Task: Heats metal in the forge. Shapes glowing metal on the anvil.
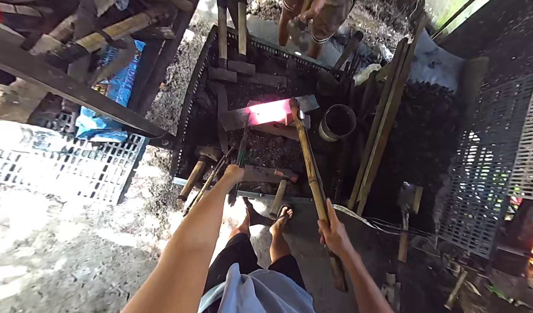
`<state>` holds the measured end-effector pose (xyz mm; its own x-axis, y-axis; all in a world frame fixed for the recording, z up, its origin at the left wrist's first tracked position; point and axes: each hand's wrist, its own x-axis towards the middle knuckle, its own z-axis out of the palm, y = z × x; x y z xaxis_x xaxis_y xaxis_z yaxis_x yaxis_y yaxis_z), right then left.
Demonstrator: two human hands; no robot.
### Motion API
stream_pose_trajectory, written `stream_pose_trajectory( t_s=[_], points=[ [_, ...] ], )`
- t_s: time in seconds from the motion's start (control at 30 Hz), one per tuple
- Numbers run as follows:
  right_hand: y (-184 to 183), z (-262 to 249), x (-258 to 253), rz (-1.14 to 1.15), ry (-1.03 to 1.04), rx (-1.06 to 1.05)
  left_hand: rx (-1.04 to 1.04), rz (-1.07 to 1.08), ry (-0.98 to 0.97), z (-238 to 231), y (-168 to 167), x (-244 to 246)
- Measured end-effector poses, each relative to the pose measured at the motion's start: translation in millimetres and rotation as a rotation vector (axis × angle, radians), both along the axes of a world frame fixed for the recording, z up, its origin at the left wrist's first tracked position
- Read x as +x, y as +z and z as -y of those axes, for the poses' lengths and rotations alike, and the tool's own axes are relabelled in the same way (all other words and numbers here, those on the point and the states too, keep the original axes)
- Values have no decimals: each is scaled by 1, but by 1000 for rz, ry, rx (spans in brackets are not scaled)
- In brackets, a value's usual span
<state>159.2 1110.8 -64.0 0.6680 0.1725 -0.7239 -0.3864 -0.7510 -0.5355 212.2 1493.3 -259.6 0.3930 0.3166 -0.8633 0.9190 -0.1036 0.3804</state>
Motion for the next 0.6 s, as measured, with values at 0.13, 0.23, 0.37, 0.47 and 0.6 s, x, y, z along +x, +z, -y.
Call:
stream_pose_trajectory(
  t_s=[0.13, 0.23, 0.37, 0.47, 0.6],
  points=[
    [9, -29, 70, 16, 146, -64, 16, -1, -37, -13, -8, -2],
    [13, -47, 100, 38, 192, -90, -12, 8, -29, -21, -14, -4],
    [16, -58, 115, 56, 240, -139, -13, 6, -45, -34, -19, -5],
    [14, -61, 116, 87, 296, -188, -11, 8, -65, -38, -18, -5],
    [24, -69, 116, 84, 332, -232, 9, -3, -72, -39, -16, -3]
  ],
)
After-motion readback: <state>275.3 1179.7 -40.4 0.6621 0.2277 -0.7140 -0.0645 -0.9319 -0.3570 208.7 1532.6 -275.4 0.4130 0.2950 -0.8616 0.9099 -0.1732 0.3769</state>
